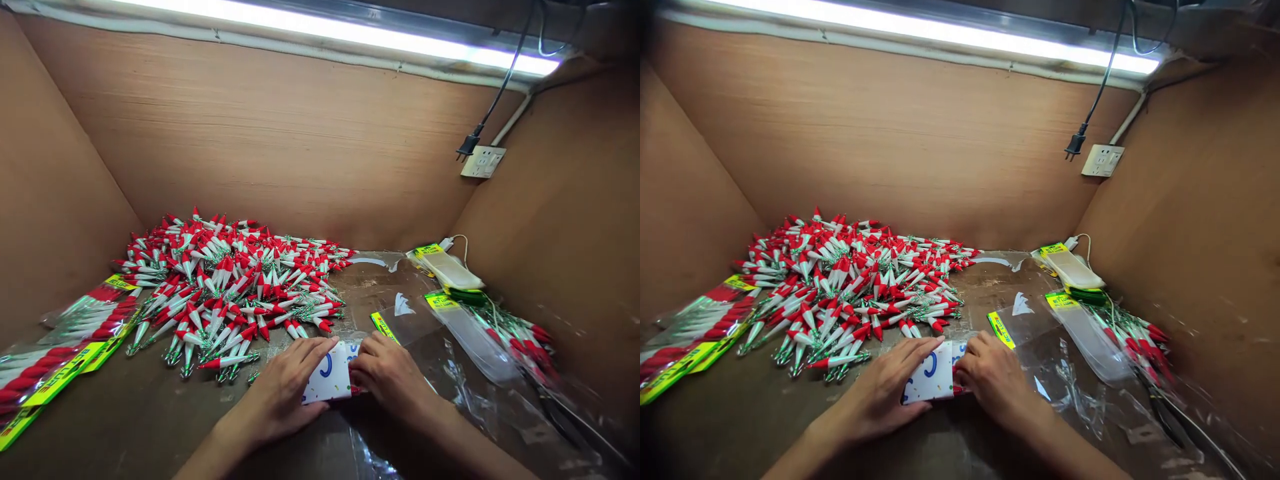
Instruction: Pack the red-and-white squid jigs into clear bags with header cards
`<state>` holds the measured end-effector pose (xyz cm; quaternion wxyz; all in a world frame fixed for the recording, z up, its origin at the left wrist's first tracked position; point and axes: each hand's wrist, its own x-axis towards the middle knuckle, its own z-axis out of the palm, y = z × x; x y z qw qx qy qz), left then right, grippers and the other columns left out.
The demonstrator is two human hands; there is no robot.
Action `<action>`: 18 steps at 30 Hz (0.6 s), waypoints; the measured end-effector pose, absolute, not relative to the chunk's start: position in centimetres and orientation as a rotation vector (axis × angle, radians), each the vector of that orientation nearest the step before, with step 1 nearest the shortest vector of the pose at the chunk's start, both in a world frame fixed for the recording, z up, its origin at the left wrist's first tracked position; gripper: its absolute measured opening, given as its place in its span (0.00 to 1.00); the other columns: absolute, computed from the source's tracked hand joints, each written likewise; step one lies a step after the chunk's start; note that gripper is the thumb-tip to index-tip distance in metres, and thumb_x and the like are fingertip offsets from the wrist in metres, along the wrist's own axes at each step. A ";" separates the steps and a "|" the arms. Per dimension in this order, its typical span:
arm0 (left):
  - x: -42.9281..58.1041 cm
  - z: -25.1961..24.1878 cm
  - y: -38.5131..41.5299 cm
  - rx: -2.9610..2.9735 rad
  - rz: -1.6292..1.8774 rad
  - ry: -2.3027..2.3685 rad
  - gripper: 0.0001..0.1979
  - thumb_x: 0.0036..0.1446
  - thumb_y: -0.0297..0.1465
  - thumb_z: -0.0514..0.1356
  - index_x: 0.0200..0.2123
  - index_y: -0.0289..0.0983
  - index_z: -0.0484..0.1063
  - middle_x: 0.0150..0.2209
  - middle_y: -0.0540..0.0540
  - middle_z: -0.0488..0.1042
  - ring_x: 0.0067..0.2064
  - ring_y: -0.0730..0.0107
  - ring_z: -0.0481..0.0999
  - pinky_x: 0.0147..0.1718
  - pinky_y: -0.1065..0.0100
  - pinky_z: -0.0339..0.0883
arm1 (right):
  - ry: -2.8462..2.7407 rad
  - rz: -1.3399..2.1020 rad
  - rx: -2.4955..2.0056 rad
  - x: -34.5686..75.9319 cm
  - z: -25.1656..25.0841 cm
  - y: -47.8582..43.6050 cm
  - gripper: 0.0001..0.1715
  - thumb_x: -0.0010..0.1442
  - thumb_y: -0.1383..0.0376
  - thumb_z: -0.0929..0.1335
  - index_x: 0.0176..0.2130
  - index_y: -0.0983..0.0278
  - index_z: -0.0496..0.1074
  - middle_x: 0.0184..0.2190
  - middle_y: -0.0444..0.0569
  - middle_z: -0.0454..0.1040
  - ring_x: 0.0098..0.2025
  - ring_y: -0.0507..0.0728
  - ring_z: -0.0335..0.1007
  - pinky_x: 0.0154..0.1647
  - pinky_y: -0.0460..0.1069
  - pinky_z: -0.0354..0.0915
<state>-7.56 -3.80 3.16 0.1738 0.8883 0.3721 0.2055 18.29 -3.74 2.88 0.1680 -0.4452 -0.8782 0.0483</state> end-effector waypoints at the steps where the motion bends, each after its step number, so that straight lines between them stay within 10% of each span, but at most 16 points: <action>1: -7.6 3.2 -3.8 2.519 0.601 1.049 0.49 0.45 0.22 0.65 0.69 0.47 0.51 0.62 0.44 0.66 0.60 0.52 0.67 0.57 0.50 0.68 | -2.527 0.136 -1.199 18.1 2.5 -3.6 0.06 0.66 0.63 0.70 0.37 0.57 0.78 0.35 0.47 0.74 0.42 0.58 0.66 0.41 0.51 0.63; 11: -10.5 5.3 -2.0 2.667 0.752 1.115 0.46 0.48 0.24 0.67 0.68 0.44 0.52 0.63 0.42 0.65 0.61 0.52 0.67 0.57 0.51 0.69 | -2.066 0.186 -0.963 17.4 3.5 -2.7 0.16 0.69 0.68 0.64 0.55 0.57 0.72 0.50 0.54 0.73 0.51 0.61 0.68 0.50 0.58 0.67; 18: -14.7 7.4 -0.6 2.581 1.201 1.577 0.42 0.54 0.28 0.67 0.69 0.44 0.52 0.64 0.42 0.65 0.64 0.49 0.65 0.63 0.48 0.62 | -2.303 0.230 -1.010 12.8 2.5 -1.9 0.10 0.67 0.70 0.65 0.47 0.60 0.73 0.41 0.49 0.75 0.44 0.58 0.72 0.43 0.50 0.69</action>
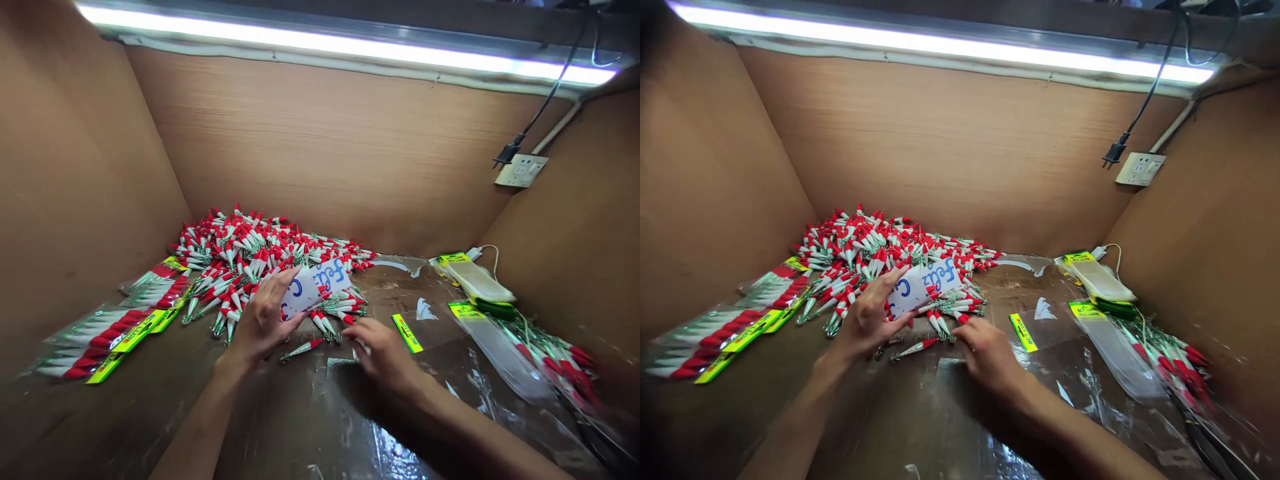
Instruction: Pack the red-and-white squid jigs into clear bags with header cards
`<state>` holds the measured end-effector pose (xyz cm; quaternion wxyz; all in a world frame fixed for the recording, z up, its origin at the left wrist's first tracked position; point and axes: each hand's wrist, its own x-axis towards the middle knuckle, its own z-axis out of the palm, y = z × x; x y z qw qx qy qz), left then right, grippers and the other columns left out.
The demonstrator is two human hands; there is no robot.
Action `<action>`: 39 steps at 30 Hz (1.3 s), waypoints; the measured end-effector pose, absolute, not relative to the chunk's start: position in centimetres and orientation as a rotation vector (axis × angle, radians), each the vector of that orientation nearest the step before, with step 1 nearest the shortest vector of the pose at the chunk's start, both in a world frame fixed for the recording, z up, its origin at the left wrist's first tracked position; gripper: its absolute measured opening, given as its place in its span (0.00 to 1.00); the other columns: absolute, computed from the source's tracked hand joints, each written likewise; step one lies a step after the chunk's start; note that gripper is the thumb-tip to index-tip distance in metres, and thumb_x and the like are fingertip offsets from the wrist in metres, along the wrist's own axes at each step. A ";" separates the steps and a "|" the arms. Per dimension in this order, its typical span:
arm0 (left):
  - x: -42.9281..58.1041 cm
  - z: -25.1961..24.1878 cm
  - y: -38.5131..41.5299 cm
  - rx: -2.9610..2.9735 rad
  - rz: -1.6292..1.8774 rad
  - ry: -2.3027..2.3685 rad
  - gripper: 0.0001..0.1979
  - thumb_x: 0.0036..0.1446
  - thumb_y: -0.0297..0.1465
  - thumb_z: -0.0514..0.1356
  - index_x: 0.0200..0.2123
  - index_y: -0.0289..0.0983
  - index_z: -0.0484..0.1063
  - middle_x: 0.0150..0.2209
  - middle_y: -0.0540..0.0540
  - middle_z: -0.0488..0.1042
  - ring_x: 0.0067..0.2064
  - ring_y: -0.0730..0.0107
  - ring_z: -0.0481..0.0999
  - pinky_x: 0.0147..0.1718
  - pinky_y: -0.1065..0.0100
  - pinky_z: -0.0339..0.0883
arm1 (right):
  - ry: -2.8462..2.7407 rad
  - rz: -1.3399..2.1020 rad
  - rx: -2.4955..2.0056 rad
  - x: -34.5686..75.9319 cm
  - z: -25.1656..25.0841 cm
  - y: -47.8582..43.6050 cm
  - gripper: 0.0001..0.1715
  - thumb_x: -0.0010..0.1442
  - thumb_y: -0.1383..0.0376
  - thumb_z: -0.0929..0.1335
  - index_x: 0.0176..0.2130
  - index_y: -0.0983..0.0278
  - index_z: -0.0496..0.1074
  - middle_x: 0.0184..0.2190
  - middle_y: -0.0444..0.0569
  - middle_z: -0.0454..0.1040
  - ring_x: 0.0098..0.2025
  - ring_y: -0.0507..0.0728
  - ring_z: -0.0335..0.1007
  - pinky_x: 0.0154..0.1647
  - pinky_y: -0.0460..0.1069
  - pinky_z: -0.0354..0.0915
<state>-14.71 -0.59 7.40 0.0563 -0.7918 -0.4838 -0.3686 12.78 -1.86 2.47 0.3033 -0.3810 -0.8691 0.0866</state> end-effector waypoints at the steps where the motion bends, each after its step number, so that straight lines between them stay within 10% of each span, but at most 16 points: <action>1: -14.9 7.4 -0.5 -2.379 -1.128 -1.476 0.43 0.54 0.29 0.67 0.69 0.44 0.52 0.64 0.42 0.64 0.65 0.49 0.64 0.63 0.48 0.61 | -2.441 0.143 -0.988 11.2 2.0 -1.8 0.11 0.66 0.70 0.66 0.47 0.60 0.73 0.42 0.50 0.75 0.45 0.58 0.71 0.43 0.50 0.69; 9: -14.4 6.5 -0.8 -2.454 -1.076 -1.496 0.40 0.55 0.29 0.66 0.68 0.44 0.52 0.62 0.41 0.66 0.64 0.50 0.66 0.60 0.49 0.64 | -2.747 -0.362 -0.829 3.6 1.6 -1.9 0.11 0.66 0.72 0.63 0.44 0.64 0.73 0.45 0.57 0.76 0.48 0.63 0.67 0.49 0.56 0.66; 20: -12.0 6.0 -2.0 -2.736 -0.962 -1.373 0.43 0.54 0.28 0.66 0.69 0.46 0.50 0.63 0.41 0.65 0.62 0.50 0.67 0.57 0.47 0.66 | -1.900 1.303 -1.047 16.8 6.8 -2.6 0.20 0.71 0.53 0.62 0.50 0.65 0.70 0.32 0.47 0.77 0.24 0.49 0.63 0.24 0.44 0.58; 30: -9.6 5.0 -2.6 -2.888 -0.868 -1.253 0.47 0.49 0.24 0.66 0.69 0.46 0.50 0.63 0.43 0.65 0.61 0.52 0.67 0.58 0.50 0.67 | -2.369 0.021 -1.319 19.2 5.6 -1.8 0.09 0.68 0.62 0.67 0.40 0.60 0.77 0.35 0.49 0.77 0.40 0.59 0.69 0.39 0.51 0.62; 39: -9.9 5.0 -2.7 -2.842 -0.989 -1.219 0.47 0.48 0.23 0.66 0.68 0.47 0.50 0.61 0.42 0.67 0.60 0.51 0.68 0.57 0.49 0.68 | -2.527 -0.164 -0.965 14.7 6.8 -0.6 0.06 0.66 0.67 0.69 0.39 0.59 0.78 0.37 0.49 0.76 0.41 0.58 0.64 0.44 0.52 0.60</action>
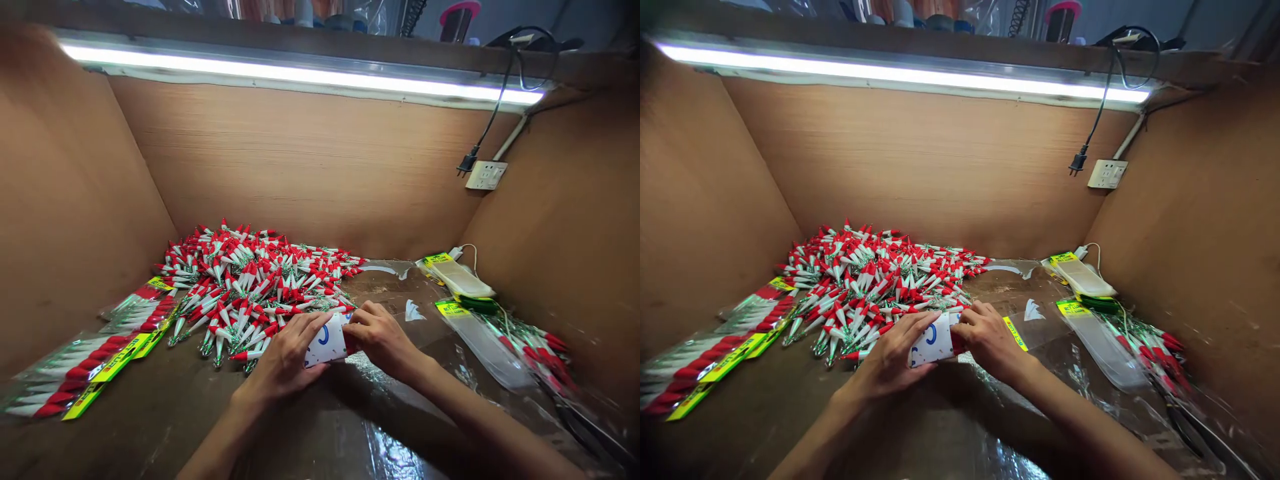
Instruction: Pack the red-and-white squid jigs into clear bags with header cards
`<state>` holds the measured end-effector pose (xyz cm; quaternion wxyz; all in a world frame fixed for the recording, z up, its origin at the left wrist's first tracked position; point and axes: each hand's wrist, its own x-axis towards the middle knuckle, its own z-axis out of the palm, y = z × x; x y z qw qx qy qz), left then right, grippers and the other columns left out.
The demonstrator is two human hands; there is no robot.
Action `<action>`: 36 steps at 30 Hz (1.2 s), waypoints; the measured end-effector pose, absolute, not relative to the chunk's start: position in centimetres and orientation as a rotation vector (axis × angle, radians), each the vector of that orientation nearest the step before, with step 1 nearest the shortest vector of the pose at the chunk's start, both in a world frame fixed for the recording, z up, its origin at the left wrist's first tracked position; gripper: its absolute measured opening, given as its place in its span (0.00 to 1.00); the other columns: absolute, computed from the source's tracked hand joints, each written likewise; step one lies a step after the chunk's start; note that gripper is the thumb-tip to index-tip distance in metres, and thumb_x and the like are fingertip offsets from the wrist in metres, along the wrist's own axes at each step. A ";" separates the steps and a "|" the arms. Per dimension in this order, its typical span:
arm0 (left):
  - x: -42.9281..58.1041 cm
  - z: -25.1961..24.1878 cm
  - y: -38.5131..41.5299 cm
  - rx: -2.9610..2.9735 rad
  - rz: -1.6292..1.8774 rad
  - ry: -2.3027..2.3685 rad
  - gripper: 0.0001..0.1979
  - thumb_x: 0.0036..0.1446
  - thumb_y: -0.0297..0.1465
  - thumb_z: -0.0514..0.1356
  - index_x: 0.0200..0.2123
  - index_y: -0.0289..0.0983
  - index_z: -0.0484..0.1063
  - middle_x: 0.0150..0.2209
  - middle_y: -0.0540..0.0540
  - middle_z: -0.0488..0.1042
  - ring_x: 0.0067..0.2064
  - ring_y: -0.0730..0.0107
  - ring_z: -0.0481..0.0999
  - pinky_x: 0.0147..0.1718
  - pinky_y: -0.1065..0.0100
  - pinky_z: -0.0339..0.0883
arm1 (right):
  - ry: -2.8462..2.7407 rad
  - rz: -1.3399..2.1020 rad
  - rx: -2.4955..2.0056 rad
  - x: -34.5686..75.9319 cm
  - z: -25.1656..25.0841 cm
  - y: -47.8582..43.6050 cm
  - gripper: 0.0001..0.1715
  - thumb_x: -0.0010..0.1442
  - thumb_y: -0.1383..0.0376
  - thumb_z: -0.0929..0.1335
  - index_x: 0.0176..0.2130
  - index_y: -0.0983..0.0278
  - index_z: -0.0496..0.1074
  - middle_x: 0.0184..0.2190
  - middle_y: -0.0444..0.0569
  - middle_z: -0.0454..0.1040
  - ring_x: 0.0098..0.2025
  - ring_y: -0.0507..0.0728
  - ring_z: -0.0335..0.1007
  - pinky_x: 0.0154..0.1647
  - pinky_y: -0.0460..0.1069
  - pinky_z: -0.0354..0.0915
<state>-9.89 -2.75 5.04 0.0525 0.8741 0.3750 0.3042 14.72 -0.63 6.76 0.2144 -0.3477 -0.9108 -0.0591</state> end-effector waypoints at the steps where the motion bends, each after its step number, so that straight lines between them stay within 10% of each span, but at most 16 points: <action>1: -10.1 5.1 -2.7 2.656 0.923 1.146 0.47 0.48 0.23 0.66 0.68 0.47 0.50 0.61 0.42 0.67 0.60 0.51 0.68 0.56 0.50 0.68 | -2.531 -0.129 -0.921 14.9 7.0 -0.4 0.07 0.66 0.68 0.69 0.41 0.57 0.78 0.39 0.49 0.76 0.43 0.58 0.64 0.46 0.53 0.61; 36: -10.8 4.6 -3.0 2.664 0.625 1.177 0.49 0.45 0.28 0.70 0.68 0.46 0.52 0.64 0.43 0.64 0.59 0.48 0.66 0.57 0.47 0.66 | -2.499 0.370 -0.814 8.5 9.1 17.8 0.10 0.66 0.61 0.66 0.42 0.66 0.72 0.42 0.52 0.73 0.43 0.56 0.69 0.44 0.48 0.63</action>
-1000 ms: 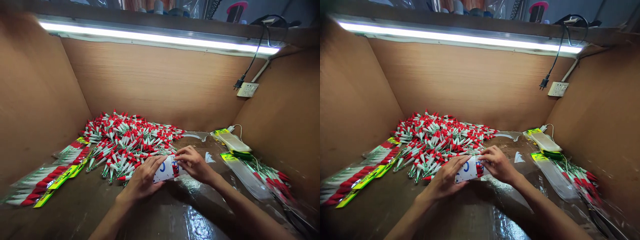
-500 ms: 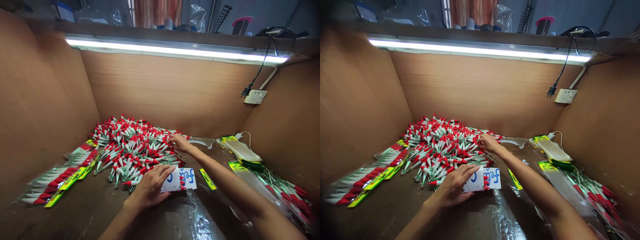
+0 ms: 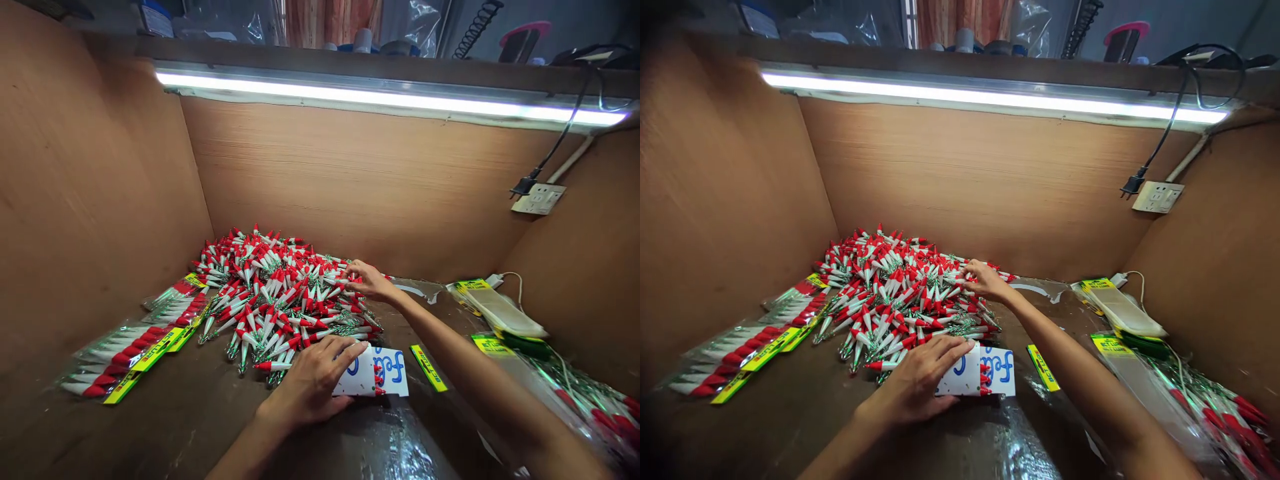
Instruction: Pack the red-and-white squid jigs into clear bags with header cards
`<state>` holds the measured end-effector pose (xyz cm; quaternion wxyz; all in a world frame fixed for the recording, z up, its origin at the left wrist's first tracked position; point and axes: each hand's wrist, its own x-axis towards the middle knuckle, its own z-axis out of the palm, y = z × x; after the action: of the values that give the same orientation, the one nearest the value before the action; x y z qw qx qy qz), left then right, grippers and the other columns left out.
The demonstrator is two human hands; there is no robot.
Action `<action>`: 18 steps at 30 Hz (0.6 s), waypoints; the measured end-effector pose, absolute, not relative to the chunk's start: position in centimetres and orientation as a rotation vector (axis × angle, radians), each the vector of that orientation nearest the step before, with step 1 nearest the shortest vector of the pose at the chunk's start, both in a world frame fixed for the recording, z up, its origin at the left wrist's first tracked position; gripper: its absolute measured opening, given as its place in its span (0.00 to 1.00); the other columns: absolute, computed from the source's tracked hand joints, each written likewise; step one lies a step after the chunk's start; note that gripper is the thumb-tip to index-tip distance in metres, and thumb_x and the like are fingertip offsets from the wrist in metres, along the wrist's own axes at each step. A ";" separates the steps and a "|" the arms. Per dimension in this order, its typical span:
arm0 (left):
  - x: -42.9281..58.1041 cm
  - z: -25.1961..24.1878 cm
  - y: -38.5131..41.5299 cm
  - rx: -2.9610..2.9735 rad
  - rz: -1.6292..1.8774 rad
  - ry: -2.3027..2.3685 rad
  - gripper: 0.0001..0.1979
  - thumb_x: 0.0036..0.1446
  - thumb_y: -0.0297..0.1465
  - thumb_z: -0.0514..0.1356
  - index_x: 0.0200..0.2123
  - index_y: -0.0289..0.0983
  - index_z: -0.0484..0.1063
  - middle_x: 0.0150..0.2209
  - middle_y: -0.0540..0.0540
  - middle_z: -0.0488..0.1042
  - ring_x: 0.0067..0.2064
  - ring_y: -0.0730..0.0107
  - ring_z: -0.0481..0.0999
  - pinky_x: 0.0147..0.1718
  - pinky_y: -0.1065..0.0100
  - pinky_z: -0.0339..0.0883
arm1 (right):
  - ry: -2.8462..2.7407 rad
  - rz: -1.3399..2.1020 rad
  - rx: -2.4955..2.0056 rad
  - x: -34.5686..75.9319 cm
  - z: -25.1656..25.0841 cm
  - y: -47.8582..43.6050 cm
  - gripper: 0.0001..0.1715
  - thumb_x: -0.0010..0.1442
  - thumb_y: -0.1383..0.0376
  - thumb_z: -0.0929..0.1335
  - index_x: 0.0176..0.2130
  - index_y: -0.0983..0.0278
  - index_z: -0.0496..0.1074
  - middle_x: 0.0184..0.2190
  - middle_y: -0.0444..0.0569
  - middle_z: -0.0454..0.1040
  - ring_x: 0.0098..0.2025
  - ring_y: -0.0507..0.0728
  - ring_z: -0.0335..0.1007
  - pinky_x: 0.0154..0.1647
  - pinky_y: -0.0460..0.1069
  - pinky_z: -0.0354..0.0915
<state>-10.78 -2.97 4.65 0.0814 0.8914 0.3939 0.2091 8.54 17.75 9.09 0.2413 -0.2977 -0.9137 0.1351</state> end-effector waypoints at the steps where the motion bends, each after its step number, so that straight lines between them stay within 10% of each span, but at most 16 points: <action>1: -10.7 4.6 -3.0 2.663 0.620 1.170 0.49 0.45 0.28 0.70 0.68 0.46 0.51 0.64 0.44 0.64 0.59 0.48 0.66 0.57 0.47 0.66 | -2.472 0.407 -0.805 9.1 9.3 17.0 0.13 0.69 0.58 0.63 0.43 0.66 0.70 0.41 0.52 0.74 0.41 0.55 0.70 0.42 0.48 0.65; 9: -9.7 4.5 -3.7 2.632 0.553 1.127 0.48 0.47 0.26 0.68 0.68 0.49 0.51 0.64 0.45 0.63 0.60 0.49 0.66 0.55 0.48 0.67 | -1.687 1.410 -0.798 15.7 6.8 8.1 0.23 0.67 0.48 0.65 0.53 0.58 0.59 0.36 0.45 0.76 0.24 0.50 0.67 0.24 0.44 0.61; 18: -9.0 3.8 -3.7 2.529 0.497 1.084 0.47 0.47 0.26 0.66 0.68 0.49 0.50 0.64 0.46 0.64 0.60 0.53 0.67 0.57 0.51 0.66 | -2.018 1.115 -1.268 24.0 4.6 1.3 0.12 0.62 0.57 0.70 0.39 0.62 0.78 0.33 0.46 0.79 0.30 0.53 0.70 0.30 0.46 0.62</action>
<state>-9.05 -3.70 3.83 0.1721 0.8910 0.3819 0.1752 24.02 1.32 4.55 0.2524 -0.4665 -0.7420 0.4100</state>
